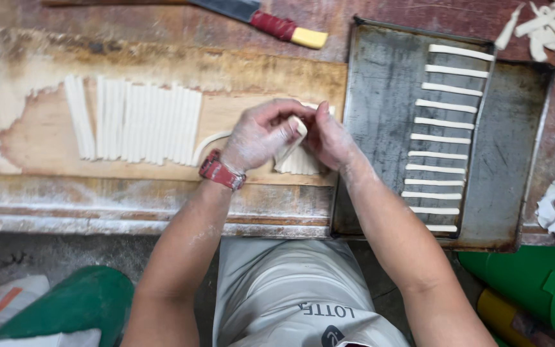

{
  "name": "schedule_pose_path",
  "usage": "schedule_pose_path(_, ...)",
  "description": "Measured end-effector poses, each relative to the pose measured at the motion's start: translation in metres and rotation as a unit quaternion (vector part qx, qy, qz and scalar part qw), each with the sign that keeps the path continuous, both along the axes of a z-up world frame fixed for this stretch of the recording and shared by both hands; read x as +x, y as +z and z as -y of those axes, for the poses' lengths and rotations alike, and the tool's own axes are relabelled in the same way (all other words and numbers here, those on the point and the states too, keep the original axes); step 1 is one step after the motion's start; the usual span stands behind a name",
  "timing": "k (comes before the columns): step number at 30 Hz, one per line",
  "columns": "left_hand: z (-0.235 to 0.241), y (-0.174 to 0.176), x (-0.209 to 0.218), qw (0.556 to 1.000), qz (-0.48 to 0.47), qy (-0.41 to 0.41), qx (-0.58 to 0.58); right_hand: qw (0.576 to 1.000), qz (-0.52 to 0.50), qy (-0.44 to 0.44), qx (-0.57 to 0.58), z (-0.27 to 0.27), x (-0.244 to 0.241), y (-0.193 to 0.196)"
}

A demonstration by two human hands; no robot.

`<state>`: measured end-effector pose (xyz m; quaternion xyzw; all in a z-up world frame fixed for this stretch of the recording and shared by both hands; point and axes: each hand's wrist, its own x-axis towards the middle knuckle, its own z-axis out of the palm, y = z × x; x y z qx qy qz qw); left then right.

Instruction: The person picks up thin strips of dough from a wooden board and places them in parallel rows on a metal baking tray. The person repeats this process, filling the tray with evenly spaced dough strips.

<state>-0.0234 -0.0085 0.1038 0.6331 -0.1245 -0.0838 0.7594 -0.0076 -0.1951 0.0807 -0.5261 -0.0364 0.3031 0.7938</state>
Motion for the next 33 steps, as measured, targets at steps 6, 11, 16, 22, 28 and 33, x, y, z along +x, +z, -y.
schedule_pose_path(6, 0.067, 0.000, 0.076, 0.990, -0.038, 0.111, 0.073, 0.985, -0.025, -0.033, -0.167, 0.092, 0.035, 0.020)
schedule_pose_path(11, 0.143, -0.033, 0.144, 0.926, 0.007, 0.180, 0.332, 0.848, 0.167, -0.065, -0.499, 0.192, 0.119, 0.029)
schedule_pose_path(16, 0.186, -0.098, 0.194, 0.864, 0.129, 0.213, 0.438, 0.746, 0.174, -0.014, -0.643, 0.207, 0.183, 0.006)
schedule_pose_path(22, 0.188, -0.118, 0.203, 0.830, 0.117, 0.214, 0.501, 0.674, 0.201, 0.010, -0.711, 0.220, 0.195, -0.037)
schedule_pose_path(28, 0.107, -0.078, 0.149, 0.834, 0.137, 0.236, 0.479, 0.620, 0.341, -0.085, -0.702, 0.229, 0.161, -0.024)
schedule_pose_path(33, -0.004, -0.084, 0.063, 0.803, 0.120, 0.158, 0.561, 0.631, 0.499, -0.064, -0.591, 0.116, 0.100, -0.023)
